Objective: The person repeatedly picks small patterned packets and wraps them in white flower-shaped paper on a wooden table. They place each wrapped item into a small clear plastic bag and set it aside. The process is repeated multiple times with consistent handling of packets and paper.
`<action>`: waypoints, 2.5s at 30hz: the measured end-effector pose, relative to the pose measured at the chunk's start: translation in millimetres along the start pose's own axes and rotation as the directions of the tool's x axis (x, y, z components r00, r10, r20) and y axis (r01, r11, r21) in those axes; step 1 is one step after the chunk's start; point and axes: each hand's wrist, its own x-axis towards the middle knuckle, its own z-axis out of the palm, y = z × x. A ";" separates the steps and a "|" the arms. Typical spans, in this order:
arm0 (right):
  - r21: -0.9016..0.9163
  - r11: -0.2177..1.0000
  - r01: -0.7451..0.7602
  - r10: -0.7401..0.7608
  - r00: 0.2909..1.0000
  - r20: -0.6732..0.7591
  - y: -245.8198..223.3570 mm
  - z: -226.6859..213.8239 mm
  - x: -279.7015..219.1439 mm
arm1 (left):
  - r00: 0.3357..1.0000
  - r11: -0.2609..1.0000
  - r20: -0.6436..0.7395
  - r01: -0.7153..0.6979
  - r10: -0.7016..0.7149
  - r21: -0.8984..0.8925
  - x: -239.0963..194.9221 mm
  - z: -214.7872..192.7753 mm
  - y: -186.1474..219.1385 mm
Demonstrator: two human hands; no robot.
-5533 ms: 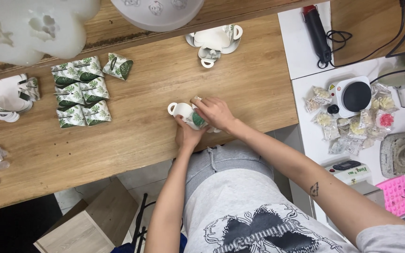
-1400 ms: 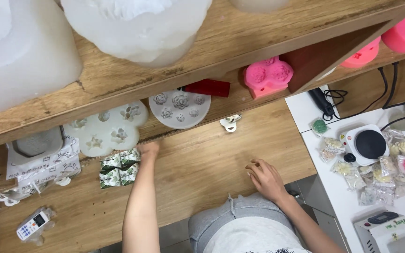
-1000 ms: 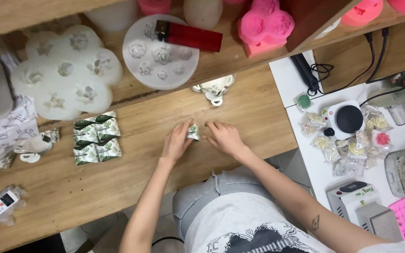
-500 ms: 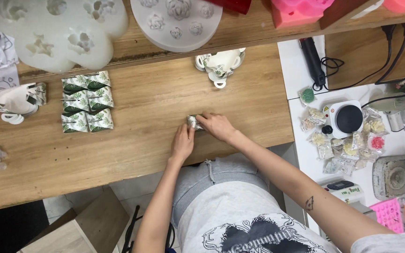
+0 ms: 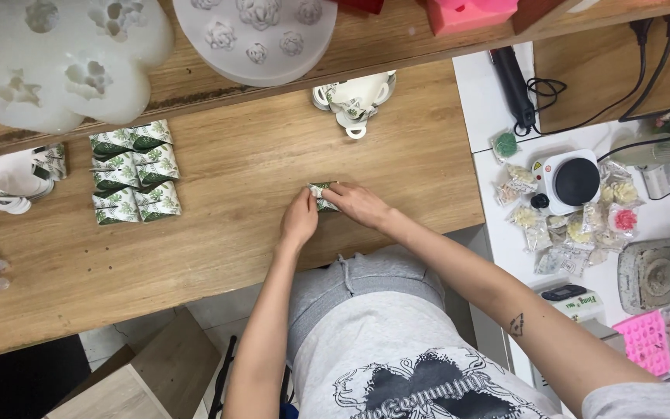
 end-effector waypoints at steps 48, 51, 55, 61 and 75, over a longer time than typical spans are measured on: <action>-0.111 0.979 0.172 -0.180 0.982 -0.064 0.1 -40.9 43.1 | 0.995 0.902 -0.093 -0.057 0.019 -0.428 -31.4 45.9 3.3; -0.227 0.954 0.196 -0.216 0.974 -0.068 0.4 -45.9 41.7 | 0.994 0.902 0.098 0.085 -0.048 -0.423 -34.1 36.3 15.2; -0.289 0.947 0.140 -0.128 0.990 0.062 2.6 -50.9 33.5 | 0.979 0.957 0.119 0.189 -0.167 -0.218 -26.7 39.3 3.0; -0.102 0.981 0.164 -0.161 0.986 0.038 13.6 -46.9 21.8 | 0.989 0.977 0.061 0.142 -0.134 -0.160 -22.2 42.1 -13.7; -0.180 0.973 0.144 -0.133 0.989 0.070 26.0 -19.1 16.0 | 0.995 0.977 -0.055 0.072 -0.085 -0.199 -22.5 44.0 3.9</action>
